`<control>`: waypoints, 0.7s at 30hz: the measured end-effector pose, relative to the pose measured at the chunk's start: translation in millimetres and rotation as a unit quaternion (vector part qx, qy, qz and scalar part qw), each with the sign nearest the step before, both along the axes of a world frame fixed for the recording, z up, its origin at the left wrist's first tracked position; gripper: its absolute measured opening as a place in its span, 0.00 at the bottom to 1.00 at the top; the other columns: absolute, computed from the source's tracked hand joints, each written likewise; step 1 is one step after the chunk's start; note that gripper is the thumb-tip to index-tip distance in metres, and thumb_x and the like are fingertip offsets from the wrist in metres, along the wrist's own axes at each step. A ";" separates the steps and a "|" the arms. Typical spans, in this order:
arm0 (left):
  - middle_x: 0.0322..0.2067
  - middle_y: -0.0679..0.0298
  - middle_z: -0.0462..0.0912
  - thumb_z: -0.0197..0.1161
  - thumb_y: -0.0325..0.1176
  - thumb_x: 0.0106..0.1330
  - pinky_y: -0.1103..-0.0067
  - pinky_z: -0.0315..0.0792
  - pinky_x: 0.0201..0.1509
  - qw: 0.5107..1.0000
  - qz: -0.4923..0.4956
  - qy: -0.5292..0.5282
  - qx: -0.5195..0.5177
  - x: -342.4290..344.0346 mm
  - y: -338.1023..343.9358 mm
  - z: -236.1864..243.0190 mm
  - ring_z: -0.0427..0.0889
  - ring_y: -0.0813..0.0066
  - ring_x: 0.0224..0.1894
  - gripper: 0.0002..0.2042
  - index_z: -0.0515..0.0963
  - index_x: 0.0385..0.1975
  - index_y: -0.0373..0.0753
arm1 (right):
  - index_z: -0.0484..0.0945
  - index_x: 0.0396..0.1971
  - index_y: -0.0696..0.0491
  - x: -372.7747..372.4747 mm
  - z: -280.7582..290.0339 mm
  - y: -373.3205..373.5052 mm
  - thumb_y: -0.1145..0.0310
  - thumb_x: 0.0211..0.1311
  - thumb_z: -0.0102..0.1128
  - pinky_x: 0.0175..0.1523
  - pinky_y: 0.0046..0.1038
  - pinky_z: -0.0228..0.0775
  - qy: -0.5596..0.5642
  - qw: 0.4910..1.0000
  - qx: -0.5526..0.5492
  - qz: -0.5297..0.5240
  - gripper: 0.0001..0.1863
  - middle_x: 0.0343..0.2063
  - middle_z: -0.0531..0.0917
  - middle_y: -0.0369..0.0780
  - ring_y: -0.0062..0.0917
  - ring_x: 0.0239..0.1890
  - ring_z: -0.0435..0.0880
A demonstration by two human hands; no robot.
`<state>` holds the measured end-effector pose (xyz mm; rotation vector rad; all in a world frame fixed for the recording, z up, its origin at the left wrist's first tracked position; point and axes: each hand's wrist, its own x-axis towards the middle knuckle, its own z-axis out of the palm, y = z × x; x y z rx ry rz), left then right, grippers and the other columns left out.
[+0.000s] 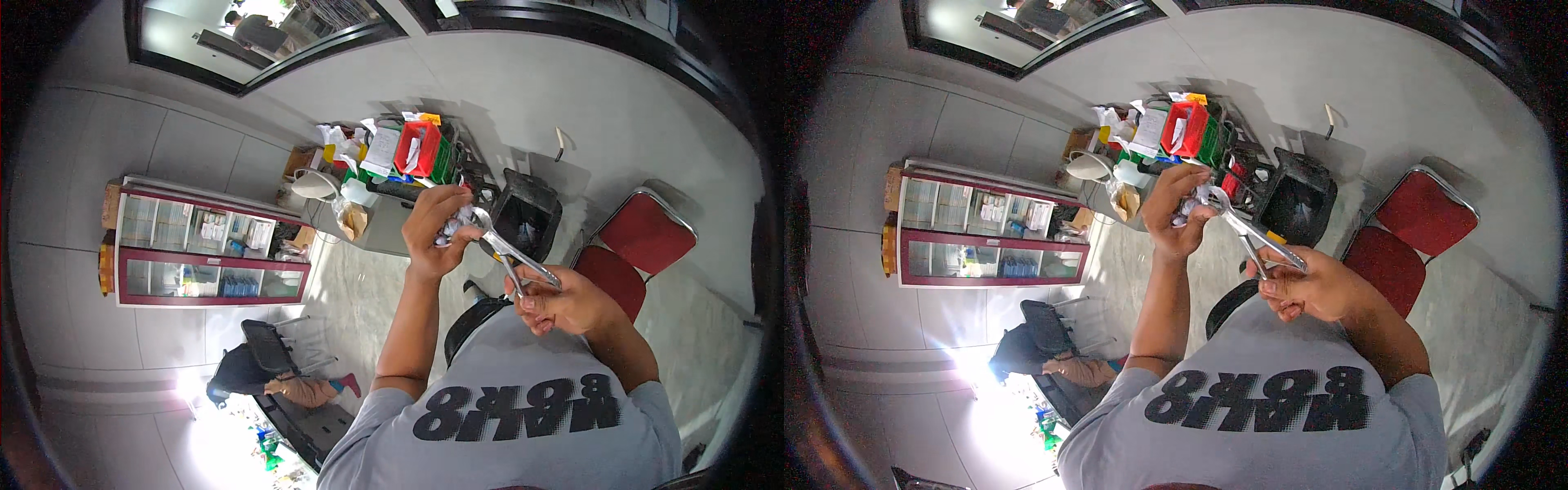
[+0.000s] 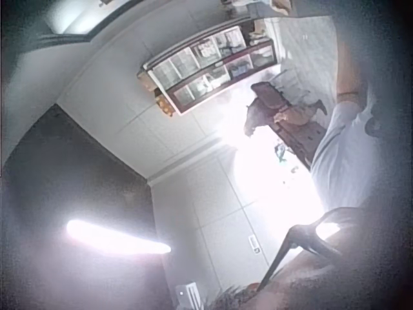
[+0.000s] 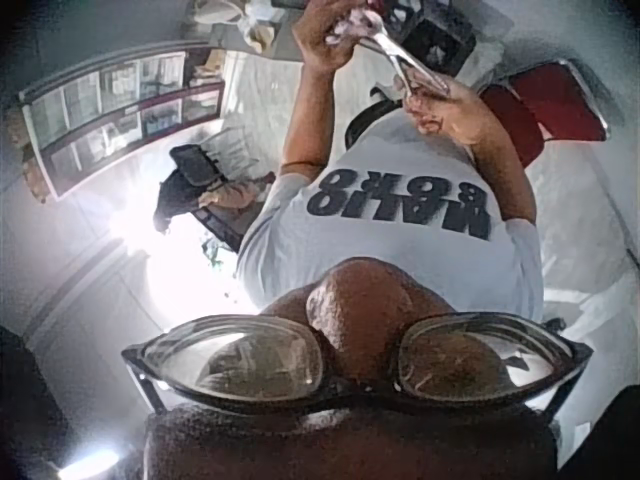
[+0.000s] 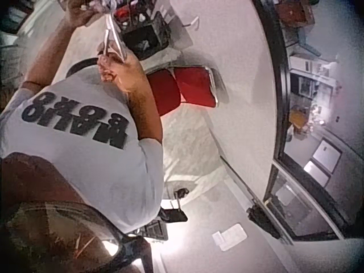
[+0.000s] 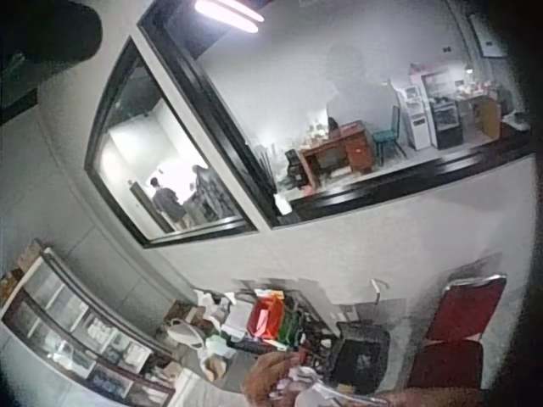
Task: The person unwraps and trims excess material from a dental appliance using a pair of pliers and by hand.
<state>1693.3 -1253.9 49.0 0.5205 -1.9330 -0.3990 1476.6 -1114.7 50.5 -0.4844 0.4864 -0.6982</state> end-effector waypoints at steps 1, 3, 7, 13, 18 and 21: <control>0.38 0.52 0.84 0.75 0.44 0.52 0.71 0.76 0.44 1.000 0.008 0.000 -0.002 -0.2 0.8 0.5 0.82 0.57 0.40 0.23 0.82 0.39 0.31 | 0.70 0.50 0.55 0.3 -0.4 -0.4 0.69 0.69 0.59 0.27 0.23 0.55 -0.001 1.000 -0.007 0.001 0.14 0.23 0.68 0.32 0.17 0.23 0.62; 0.38 0.52 0.84 0.75 0.44 0.53 0.71 0.76 0.44 1.000 0.015 0.000 -0.004 -1.1 1.1 1.3 0.82 0.57 0.40 0.22 0.82 0.39 0.31 | 0.70 0.50 0.55 0.9 -1.2 -0.5 0.69 0.69 0.59 0.27 0.23 0.55 -0.002 1.000 -0.014 0.002 0.14 0.23 0.68 0.33 0.17 0.23 0.62; 0.38 0.52 0.84 0.75 0.40 0.55 0.71 0.76 0.44 0.999 0.030 0.004 -0.022 -2.7 1.0 0.7 0.82 0.57 0.40 0.19 0.82 0.38 0.31 | 0.70 0.50 0.56 1.9 -1.5 0.2 0.69 0.69 0.59 0.28 0.23 0.56 -0.004 1.000 -0.021 0.000 0.14 0.23 0.68 0.33 0.17 0.23 0.62; 0.39 0.52 0.84 0.74 0.39 0.56 0.71 0.76 0.45 1.000 0.018 0.026 -0.002 -3.5 -0.5 -3.0 0.83 0.58 0.41 0.18 0.81 0.38 0.30 | 0.69 0.52 0.55 -2.3 1.4 -3.7 0.69 0.69 0.58 0.29 0.23 0.59 -0.023 1.000 -0.004 0.019 0.15 0.23 0.68 0.33 0.18 0.24 0.65; 0.38 0.52 0.85 0.75 0.39 0.55 0.72 0.76 0.47 0.995 -0.043 0.039 0.080 7.0 -5.3 -2.3 0.84 0.60 0.41 0.18 0.82 0.37 0.30 | 0.68 0.55 0.56 -16.9 4.3 -15.8 0.65 0.70 0.56 0.31 0.24 0.66 -0.002 0.997 0.007 0.079 0.19 0.24 0.70 0.35 0.20 0.26 0.71; 0.38 0.52 0.85 0.75 0.39 0.54 0.72 0.76 0.47 0.994 -0.064 0.032 0.082 6.1 -7.2 -1.5 0.84 0.61 0.41 0.18 0.82 0.36 0.30 | 0.68 0.56 0.56 -17.0 0.7 -15.8 0.63 0.71 0.55 0.32 0.26 0.67 0.009 0.996 -0.030 0.086 0.19 0.25 0.71 0.36 0.20 0.26 0.72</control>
